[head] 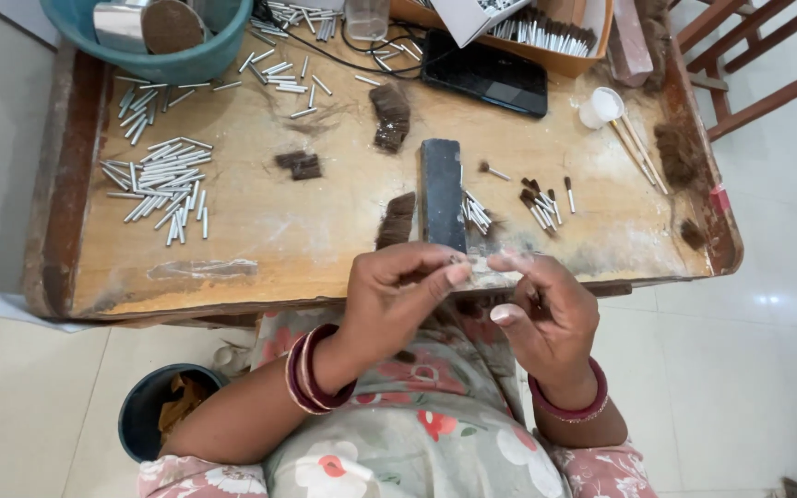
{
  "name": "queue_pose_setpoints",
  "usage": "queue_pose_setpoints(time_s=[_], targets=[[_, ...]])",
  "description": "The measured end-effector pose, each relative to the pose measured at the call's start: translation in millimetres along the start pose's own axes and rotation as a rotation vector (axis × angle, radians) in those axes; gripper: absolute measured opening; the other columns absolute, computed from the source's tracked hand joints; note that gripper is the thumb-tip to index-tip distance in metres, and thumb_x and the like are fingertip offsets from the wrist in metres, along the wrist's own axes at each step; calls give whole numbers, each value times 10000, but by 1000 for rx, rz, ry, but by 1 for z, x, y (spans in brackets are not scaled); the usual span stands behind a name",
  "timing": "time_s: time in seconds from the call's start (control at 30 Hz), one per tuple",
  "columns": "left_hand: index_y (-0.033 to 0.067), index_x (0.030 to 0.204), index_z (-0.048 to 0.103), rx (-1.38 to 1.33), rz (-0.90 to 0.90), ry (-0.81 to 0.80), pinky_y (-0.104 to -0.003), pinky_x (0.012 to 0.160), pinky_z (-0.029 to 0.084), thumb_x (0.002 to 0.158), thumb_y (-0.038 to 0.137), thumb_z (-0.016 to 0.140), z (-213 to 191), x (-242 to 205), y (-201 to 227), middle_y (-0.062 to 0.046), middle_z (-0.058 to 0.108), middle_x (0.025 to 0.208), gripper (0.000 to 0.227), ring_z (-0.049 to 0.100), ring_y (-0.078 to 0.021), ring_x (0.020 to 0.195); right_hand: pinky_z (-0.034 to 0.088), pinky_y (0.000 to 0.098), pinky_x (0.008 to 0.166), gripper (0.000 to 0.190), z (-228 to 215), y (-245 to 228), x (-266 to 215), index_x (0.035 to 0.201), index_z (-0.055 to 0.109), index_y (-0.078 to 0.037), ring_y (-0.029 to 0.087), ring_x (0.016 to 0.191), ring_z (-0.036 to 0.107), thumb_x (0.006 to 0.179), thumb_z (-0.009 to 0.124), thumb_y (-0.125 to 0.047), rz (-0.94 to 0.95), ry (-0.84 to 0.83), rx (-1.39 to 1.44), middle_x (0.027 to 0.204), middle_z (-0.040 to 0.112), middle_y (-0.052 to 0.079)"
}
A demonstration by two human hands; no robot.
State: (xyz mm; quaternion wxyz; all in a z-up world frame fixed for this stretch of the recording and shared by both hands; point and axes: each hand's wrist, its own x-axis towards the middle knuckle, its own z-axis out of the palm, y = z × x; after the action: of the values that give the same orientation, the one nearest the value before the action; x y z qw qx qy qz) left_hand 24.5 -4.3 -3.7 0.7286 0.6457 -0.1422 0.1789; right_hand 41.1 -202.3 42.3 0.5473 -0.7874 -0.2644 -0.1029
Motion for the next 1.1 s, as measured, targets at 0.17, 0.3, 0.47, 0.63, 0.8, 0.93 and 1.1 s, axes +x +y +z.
queue_pose_setpoints(time_s=[0.17, 0.3, 0.47, 0.63, 0.8, 0.93, 1.1], targets=[[-35, 1087, 752, -457, -212, -15, -295, 990, 492, 1020, 124, 723, 7, -13, 5, -177, 709, 1227, 175, 624, -161, 1157, 548, 238, 683, 243, 20, 9, -14, 1132, 666, -10, 167, 816, 706, 907, 757, 4, -305, 29, -89, 1034, 740, 157], [-22, 1056, 745, -681, -295, -42, -307, 1034, 504, 1029, 124, 698, 16, -24, 5, -175, 716, 1272, 156, 630, -148, 1197, 621, 298, 739, 223, 36, -1, -9, 1060, 676, -44, 216, 845, 743, 882, 796, 17, -534, 218, -252, 947, 727, 167], [-27, 1054, 745, -666, -290, 6, -306, 979, 531, 1029, 111, 688, 18, -22, 4, -152, 730, 1230, 152, 651, -133, 1105, 629, 257, 711, 195, 33, 8, -14, 1101, 656, -53, 186, 840, 761, 964, 760, 41, -465, 157, -147, 971, 747, 150], [-36, 1080, 744, -412, -123, 146, -256, 899, 543, 1033, 94, 692, 2, -12, 12, -107, 752, 1119, 148, 661, -94, 1010, 449, 209, 612, 351, 25, 5, -9, 1151, 678, -3, 115, 626, 539, 844, 835, -73, -127, 139, -92, 961, 771, 123], [-47, 1091, 713, -447, -64, 307, -204, 761, 538, 1025, 57, 717, -7, -15, 11, -65, 752, 979, 123, 664, -58, 859, 575, 320, 873, 213, 23, 0, -19, 1181, 722, 10, 279, 1042, 708, 978, 731, -53, -309, 104, -432, 1271, 687, 151], [-49, 1094, 692, -431, -83, 302, -192, 762, 537, 1014, 51, 713, -5, -18, 18, -59, 760, 982, 130, 674, -51, 864, 542, 282, 780, 170, 25, -2, -22, 1102, 740, 7, 159, 796, 642, 946, 771, -53, -397, 209, -482, 1238, 662, 164], [-43, 1062, 695, -338, -73, 299, -171, 716, 504, 1014, 50, 708, -3, -20, 20, -21, 732, 920, 105, 631, -18, 811, 540, 263, 717, 182, 25, -9, -22, 1083, 743, 21, 144, 742, 649, 906, 788, 22, -369, 183, -509, 1211, 671, 195]])
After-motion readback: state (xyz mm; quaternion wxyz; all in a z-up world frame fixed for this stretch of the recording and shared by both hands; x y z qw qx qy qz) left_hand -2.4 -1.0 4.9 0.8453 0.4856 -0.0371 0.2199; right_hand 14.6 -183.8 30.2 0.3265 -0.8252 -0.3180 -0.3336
